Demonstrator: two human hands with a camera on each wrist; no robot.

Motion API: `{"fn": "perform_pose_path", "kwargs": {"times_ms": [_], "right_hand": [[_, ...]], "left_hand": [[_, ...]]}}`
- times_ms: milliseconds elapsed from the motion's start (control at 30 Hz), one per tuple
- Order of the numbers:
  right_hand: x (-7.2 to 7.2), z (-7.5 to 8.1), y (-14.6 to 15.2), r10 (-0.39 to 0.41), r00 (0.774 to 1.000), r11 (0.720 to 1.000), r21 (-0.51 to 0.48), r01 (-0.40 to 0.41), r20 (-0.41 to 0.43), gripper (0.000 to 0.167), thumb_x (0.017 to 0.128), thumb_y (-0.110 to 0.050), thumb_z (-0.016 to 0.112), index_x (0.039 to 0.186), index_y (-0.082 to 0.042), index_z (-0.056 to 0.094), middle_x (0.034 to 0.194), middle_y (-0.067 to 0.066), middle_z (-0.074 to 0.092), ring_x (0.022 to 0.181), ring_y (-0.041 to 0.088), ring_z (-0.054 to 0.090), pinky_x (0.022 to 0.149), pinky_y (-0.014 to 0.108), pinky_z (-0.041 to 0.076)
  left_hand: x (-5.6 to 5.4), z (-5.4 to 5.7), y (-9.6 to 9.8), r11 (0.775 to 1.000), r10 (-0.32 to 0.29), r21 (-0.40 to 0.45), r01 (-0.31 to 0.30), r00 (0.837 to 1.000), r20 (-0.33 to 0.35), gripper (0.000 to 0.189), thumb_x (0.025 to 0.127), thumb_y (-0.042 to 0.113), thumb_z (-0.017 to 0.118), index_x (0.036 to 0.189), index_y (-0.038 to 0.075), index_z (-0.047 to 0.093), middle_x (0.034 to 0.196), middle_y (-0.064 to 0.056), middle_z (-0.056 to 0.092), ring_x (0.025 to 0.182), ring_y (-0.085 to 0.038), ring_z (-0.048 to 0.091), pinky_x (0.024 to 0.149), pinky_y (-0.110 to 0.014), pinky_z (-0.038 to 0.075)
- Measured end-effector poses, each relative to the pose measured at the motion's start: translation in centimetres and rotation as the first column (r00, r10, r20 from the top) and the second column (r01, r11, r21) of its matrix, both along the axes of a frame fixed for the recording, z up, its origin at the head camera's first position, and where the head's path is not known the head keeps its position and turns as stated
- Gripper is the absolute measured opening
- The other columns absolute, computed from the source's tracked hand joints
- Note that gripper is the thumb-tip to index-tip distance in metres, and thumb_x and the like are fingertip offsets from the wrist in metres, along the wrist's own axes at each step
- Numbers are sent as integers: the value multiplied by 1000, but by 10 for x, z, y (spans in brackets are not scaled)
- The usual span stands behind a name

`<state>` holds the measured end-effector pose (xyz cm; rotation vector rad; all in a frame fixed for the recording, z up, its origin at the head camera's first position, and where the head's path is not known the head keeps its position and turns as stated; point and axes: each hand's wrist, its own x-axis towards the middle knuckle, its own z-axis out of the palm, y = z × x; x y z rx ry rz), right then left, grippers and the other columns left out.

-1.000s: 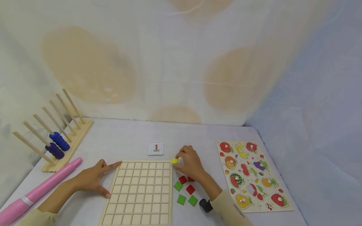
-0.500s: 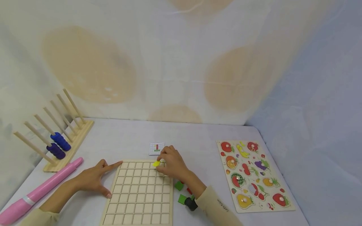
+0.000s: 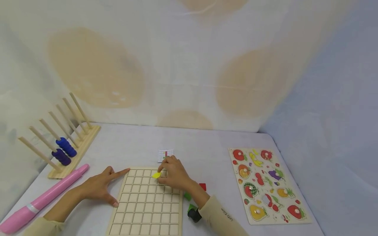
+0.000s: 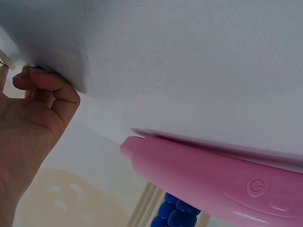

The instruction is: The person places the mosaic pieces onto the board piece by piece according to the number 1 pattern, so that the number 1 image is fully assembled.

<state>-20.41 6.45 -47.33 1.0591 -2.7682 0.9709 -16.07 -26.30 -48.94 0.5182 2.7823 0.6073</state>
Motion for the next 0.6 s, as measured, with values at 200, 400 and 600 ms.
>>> {"fn": "perform_pose_path", "kwargs": {"times_ms": [200,400,600], "right_hand": [[-2,-3,-8,42,999,999,-31,-42,18,17,79,-18,80,94,-11,74,104,-1,58,100,14,47,88,32,41],[-3,-8,-18,75,997,997,-23,-75,25,16,80,-19,78,94,-13,75,103,-2,58,102,13,47,90,31,41],[-4,-11,-29,77,997,996,55,-77,-9,17,81,-25,81,93,-15,75,101,-5,58,97,9,48,86,26,41]], "left_hand": [[0,0,2,1000,6,-4,-6,1000,11,122,49,71,84,153,30,37,103,-1,37,72,-16,42,61,-29,35],[1,0,2,1000,8,-5,-8,1000,6,122,49,72,84,153,30,38,102,-1,36,72,-16,42,60,-29,36],[1,1,1,1000,10,-5,-10,1000,6,121,49,73,83,153,32,37,101,-1,36,71,-16,41,60,-29,35]]}}
